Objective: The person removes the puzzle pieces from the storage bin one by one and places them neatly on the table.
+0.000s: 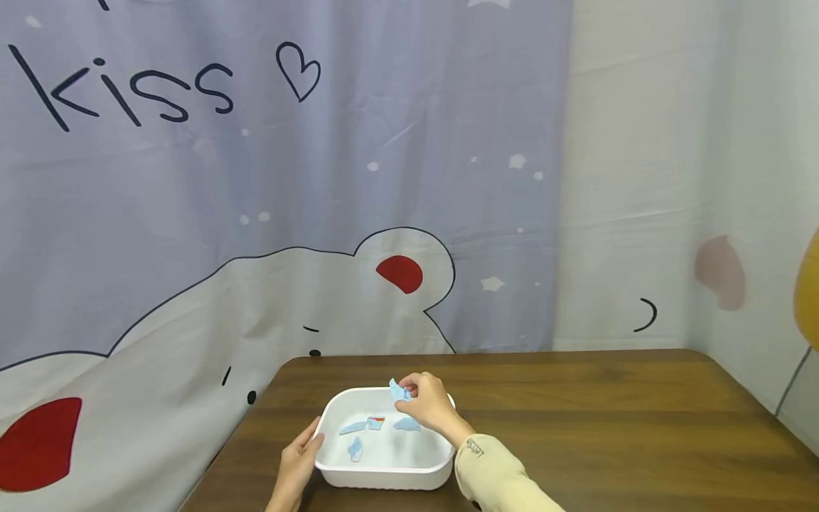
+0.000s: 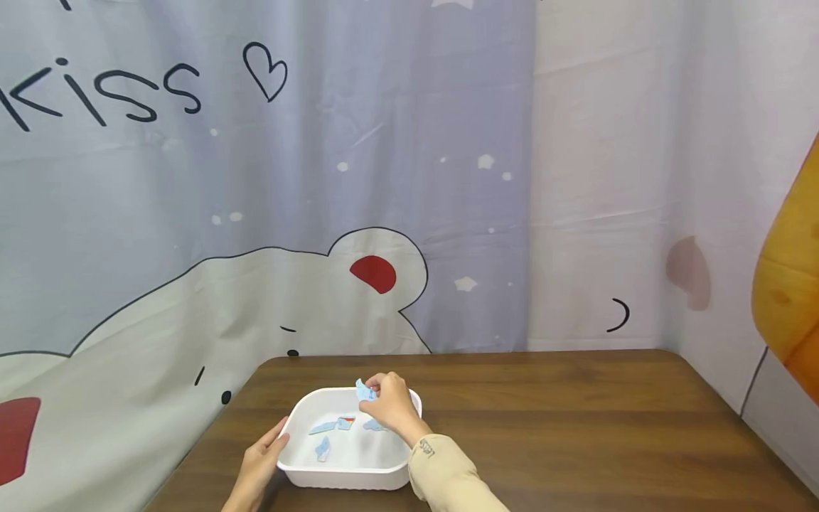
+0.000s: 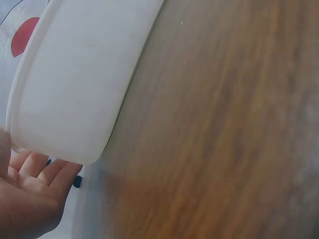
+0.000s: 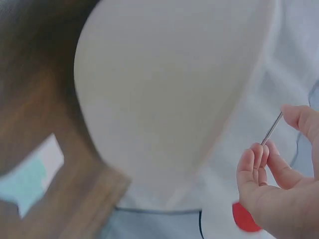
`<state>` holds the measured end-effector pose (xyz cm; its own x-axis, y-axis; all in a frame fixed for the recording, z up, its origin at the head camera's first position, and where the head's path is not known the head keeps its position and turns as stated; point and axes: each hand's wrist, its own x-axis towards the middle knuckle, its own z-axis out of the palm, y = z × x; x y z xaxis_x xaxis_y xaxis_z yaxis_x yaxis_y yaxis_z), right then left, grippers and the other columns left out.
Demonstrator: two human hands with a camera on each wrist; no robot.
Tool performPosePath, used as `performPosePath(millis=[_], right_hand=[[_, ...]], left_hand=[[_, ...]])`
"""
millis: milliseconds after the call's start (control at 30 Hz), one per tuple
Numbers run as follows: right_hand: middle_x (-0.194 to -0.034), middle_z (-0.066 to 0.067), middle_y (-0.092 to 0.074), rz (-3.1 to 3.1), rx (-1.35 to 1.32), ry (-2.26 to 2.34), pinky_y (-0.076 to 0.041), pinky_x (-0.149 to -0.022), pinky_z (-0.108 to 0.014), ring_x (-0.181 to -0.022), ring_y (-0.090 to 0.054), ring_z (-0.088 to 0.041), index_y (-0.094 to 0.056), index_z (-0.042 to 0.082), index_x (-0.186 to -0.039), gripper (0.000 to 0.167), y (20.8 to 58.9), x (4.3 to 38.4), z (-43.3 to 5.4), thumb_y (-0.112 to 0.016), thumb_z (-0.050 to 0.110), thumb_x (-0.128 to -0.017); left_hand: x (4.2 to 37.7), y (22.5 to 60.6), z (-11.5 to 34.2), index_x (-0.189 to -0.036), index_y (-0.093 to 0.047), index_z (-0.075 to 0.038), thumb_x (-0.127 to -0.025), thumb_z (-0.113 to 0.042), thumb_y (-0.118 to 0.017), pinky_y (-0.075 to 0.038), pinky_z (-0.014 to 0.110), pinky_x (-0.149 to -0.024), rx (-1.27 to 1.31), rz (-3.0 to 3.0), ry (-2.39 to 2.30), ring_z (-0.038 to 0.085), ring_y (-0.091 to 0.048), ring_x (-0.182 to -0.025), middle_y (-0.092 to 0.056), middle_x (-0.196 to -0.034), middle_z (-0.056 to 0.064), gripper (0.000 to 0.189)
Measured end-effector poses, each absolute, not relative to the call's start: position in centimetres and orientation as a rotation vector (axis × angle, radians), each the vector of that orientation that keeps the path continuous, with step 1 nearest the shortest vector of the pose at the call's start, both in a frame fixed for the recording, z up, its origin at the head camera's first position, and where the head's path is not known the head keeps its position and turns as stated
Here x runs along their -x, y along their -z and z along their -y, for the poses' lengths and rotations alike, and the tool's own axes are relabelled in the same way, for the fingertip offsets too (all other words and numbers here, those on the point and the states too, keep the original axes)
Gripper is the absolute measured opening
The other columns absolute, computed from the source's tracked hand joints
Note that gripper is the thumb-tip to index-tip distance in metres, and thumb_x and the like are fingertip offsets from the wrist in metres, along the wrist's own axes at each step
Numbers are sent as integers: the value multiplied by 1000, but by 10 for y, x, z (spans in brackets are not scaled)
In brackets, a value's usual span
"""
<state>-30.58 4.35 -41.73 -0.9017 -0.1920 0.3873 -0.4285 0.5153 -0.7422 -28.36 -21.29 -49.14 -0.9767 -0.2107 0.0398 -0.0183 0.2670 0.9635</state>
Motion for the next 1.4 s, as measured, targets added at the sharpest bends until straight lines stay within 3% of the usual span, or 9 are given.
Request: performPosePath(millis=[467, 600, 933, 1100, 1200, 1400], right_hand=[[-81, -8, -69, 2471, -211, -1325, -50, -64, -21, -75, -60, -14, -71, -3, -94, 28, 419, 296, -125, -75, 7, -68], [-79, -7, -69, 2496, -176, -1313, -50, -62, -21, -72, -58, -12, -71, -3, -93, 28, 428, 290, -139, -76, 7, -67], [-80, -7, -64, 2587, -195, -1158, -48, -64, -20, -73, -57, -15, -70, -3, -88, 27, 457, 273, -165, -76, 4, -63], [-77, -5, -64, 2655, -186, -1107, -47, -63, -21, -72, -57, -13, -69, -1, -85, 26, 469, 268, -173, -77, 2, -61], [-76, -4, -65, 2687, -187, -1089, -47, -62, -22, -71, -57, -13, -69, 0, -84, 25, 472, 266, -177, -76, 2, -60], [-75, -5, -65, 2734, -182, -1033, -47, -62, -25, -70, -56, -13, -68, -1, -82, 25, 473, 264, -182, -78, 2, -60]], left_hand=[[283, 493, 213, -145, -40, 3, -102, -24, -48, -42, 47, -109, -208, 2387, 1769, 40, -40, -137, -42, -144, 25, 51], [283, 493, 214, -145, -41, 2, -102, -24, -49, -47, 42, -105, -226, 2397, 1755, 39, -41, -136, -43, -143, 24, 51], [284, 493, 214, -145, -40, 3, -102, -22, -48, -45, 44, -106, -198, 2420, 1732, 38, -41, -136, -43, -143, 25, 50], [283, 493, 216, -144, -42, 3, -101, -22, -49, -52, 23, -96, -204, 2429, 1719, 34, -45, -133, -44, -143, 24, 50], [283, 492, 216, -145, -41, 3, -101, -22, -50, -49, 11, -88, -195, 2426, 1738, 30, -44, -132, -43, -144, 24, 51], [284, 491, 215, -145, -41, 2, -101, -22, -50, -50, 15, -91, -197, 2429, 1759, 30, -43, -132, -43, -143, 24, 51]])
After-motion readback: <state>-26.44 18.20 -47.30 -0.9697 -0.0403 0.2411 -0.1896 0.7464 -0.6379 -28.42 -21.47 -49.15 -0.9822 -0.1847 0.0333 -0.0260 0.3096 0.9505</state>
